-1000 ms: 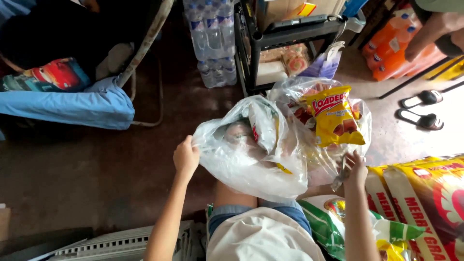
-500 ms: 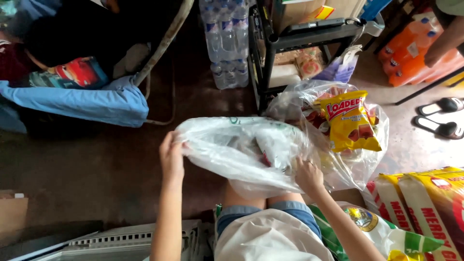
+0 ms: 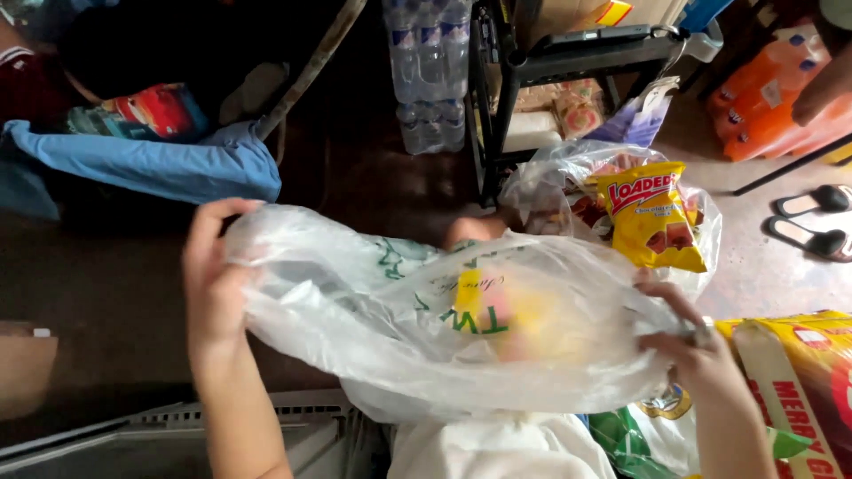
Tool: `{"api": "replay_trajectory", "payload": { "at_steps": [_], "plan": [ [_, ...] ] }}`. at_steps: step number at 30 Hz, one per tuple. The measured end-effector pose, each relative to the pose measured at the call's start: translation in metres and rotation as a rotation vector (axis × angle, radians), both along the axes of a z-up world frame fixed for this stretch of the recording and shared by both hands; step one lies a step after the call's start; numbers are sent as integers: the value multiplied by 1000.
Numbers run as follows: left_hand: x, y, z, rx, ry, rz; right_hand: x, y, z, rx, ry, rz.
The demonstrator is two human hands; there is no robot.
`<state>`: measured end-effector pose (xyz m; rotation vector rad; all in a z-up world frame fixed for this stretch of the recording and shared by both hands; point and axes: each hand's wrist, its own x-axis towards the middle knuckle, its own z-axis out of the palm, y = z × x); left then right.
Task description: The person is packing small snack bags into a larger plastic bag, stapling each small bag before placement.
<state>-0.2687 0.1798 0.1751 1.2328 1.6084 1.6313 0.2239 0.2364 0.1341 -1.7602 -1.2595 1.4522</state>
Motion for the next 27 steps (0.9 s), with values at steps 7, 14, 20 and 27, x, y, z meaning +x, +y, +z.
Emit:
{"api": "replay_trajectory", "payload": {
  "at_steps": [7, 14, 20, 27],
  "plan": [
    [50, -49, 45, -510, 569, 97, 32, -34, -10, 188, 214, -296],
    [162, -23, -93, -165, 1964, -603, 33, -18, -35, 369, 128, -170],
    [217, -38, -149, -138, 1227, -1469, 22, -1, -45, 699, -65, -236],
    [186, 64, -173, -339, 1752, -296, 27, -13, -20, 780, -203, -130]
  ]
}}
